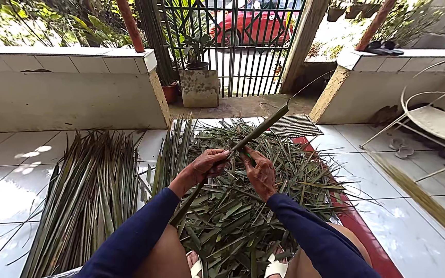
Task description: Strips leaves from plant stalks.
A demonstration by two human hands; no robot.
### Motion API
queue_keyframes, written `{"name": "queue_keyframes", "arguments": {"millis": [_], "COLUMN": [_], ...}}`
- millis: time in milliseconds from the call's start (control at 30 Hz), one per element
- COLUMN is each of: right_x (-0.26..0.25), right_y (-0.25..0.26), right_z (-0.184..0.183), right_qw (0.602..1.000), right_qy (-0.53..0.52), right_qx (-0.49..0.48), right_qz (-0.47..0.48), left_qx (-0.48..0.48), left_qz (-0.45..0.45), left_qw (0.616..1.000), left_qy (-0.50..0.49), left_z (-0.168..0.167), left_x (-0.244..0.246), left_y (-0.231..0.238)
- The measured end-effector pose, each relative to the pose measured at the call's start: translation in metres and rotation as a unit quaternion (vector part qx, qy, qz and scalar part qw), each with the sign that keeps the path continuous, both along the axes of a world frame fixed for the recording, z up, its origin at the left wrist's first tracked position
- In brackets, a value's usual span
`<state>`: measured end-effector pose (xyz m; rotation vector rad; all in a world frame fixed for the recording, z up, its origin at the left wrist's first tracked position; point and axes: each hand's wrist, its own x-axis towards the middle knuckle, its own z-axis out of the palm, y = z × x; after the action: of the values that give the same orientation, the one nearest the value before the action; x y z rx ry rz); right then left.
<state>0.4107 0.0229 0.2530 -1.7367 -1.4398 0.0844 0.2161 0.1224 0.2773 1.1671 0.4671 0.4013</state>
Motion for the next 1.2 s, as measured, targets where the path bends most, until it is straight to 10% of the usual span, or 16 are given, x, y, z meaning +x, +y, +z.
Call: {"name": "queue_keyframes", "arguments": {"millis": [1200], "right_x": [0.124], "right_y": [0.036], "right_z": [0.029], "right_qw": [0.979], "right_qy": [0.104], "right_qx": [0.04], "right_qz": [-0.171], "left_qx": [0.079], "left_qz": [-0.001], "left_qw": [0.99], "left_qy": [0.117], "left_z": [0.006], "left_x": [-0.041], "left_y": [-0.007]}}
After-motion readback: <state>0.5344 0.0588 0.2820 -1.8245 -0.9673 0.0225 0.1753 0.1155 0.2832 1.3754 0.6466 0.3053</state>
